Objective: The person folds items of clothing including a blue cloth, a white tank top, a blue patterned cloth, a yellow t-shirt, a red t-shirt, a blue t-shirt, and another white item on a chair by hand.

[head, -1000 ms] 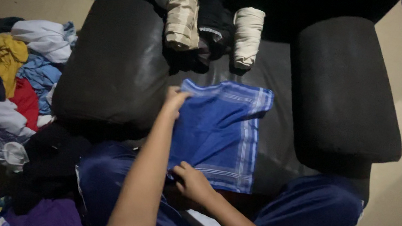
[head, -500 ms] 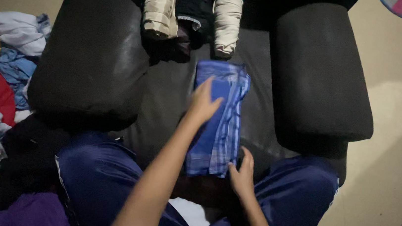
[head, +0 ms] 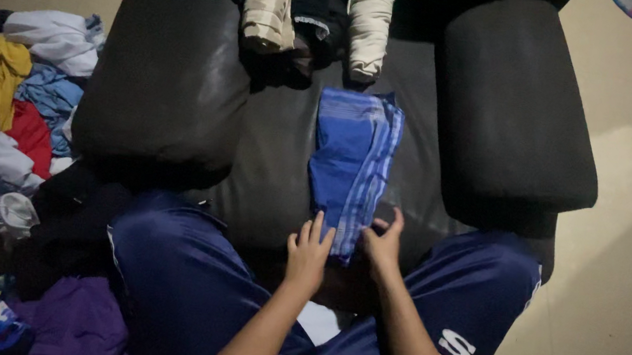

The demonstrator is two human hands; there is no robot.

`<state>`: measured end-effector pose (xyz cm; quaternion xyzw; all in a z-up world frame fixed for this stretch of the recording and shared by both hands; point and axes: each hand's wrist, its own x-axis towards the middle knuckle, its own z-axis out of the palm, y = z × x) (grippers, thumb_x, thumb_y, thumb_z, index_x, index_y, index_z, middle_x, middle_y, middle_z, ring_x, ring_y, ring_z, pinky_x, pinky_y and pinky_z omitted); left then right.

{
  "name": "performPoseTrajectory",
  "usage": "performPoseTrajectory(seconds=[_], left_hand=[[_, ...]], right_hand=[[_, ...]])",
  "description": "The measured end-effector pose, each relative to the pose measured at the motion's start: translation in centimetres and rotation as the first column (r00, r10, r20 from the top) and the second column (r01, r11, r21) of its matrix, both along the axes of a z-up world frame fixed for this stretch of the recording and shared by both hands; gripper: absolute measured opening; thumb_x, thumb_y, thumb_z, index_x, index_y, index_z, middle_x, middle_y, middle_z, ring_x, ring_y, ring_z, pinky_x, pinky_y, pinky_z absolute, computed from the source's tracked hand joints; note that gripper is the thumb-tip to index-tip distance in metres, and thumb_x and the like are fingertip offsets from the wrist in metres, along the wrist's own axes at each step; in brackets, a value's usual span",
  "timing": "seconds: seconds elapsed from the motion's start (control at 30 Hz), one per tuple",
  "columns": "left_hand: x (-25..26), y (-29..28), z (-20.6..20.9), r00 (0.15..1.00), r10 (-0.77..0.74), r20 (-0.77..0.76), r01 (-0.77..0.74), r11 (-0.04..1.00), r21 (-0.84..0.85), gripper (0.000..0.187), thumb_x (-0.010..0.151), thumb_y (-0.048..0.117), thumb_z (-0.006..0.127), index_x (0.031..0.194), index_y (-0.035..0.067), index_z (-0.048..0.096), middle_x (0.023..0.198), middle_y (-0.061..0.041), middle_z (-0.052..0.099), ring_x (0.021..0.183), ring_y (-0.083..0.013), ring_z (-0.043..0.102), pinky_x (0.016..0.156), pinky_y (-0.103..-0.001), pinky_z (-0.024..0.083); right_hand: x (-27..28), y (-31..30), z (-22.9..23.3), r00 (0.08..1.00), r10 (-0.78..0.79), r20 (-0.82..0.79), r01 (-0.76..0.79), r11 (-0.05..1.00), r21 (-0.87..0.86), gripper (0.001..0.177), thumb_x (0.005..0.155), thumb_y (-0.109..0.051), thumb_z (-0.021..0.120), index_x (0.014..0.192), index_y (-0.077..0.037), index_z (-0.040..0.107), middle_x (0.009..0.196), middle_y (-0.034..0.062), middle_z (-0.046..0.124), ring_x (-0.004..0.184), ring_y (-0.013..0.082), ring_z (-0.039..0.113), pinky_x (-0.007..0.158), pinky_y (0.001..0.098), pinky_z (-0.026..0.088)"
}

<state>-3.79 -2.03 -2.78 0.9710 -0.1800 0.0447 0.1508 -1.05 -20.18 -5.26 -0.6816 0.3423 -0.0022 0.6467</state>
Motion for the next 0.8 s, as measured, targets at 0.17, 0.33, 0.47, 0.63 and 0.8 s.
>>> performPoseTrajectory(seconds=[0.17,0.33,0.47,0.63,0.8], left_hand=[[2.1,0.5,-3.6,0.973,-0.056,-0.225,-0.039,0.918,-0.395,0.046,0.080,0.004,0.070,0.124,0.015,0.066,0.142,-0.011,0.062,0.129,-0.0335,0.061,0.106,-0.046,0.051],[4.9,0.2,1.6,0.778,0.046,-0.626,-0.474,0.696,-0.539,0.058,0.083,0.009,0.065,0.139,0.011,0.053,0.122,-0.024,0.070,0.117,-0.0414,0.067,0.100,-0.047,0.054],[4.5,0.4,3.3,0.987,0.082,-0.137,-0.152,0.742,-0.653,0.064,0.078,0.007,0.070,0.139,0.003,0.048,0.141,-0.025,0.052,0.127,-0.0417,0.054,0.102,-0.050,0.045],[2.9,0.3,-1.1,0.980,-0.127,0.156,0.167,0.945,-0.280,0.049,0.083,0.007,0.065,0.131,0.006,0.059,0.135,-0.014,0.061,0.131,-0.0302,0.055,0.103,-0.050,0.043],[6.4,-0.3,-4.1,0.998,-0.059,-0.024,0.052,0.973,-0.225,0.025,0.097,0.009,0.055,0.121,0.011,0.064,0.109,-0.007,0.074,0.109,-0.0272,0.067,0.094,-0.046,0.050]], right_hand=[[-2.1,-0.3,2.3,0.774,0.512,0.374,-0.222,0.772,-0.596,0.079,0.069,0.003,0.067,0.144,-0.013,0.046,0.138,0.0189,0.054,0.120,0.0414,0.060,0.102,0.0484,0.049],[-3.1,3.1,3.5,0.651,0.718,0.247,-0.460,0.632,-0.624,0.071,0.070,0.001,0.079,0.136,-0.003,0.052,0.146,0.0263,0.042,0.128,0.0426,0.048,0.102,0.0430,0.044],[0.6,2.1,-2.2,0.765,0.630,0.137,-0.466,0.687,-0.557,0.044,0.081,-0.002,0.062,0.125,-0.003,0.064,0.118,0.0207,0.069,0.105,0.0322,0.069,0.093,0.0393,0.054],[7.4,-0.4,-4.6,0.699,0.699,-0.152,-0.699,0.623,-0.350,0.032,0.088,-0.009,0.059,0.117,-0.002,0.070,0.094,0.0185,0.076,0.083,0.0298,0.072,0.078,0.0413,0.056],[3.0,2.4,3.9,0.773,0.634,-0.010,-0.295,0.345,-0.891,0.050,0.074,-0.010,0.071,0.124,-0.006,0.065,0.123,0.0173,0.064,0.112,0.0367,0.059,0.087,0.0486,0.049]])
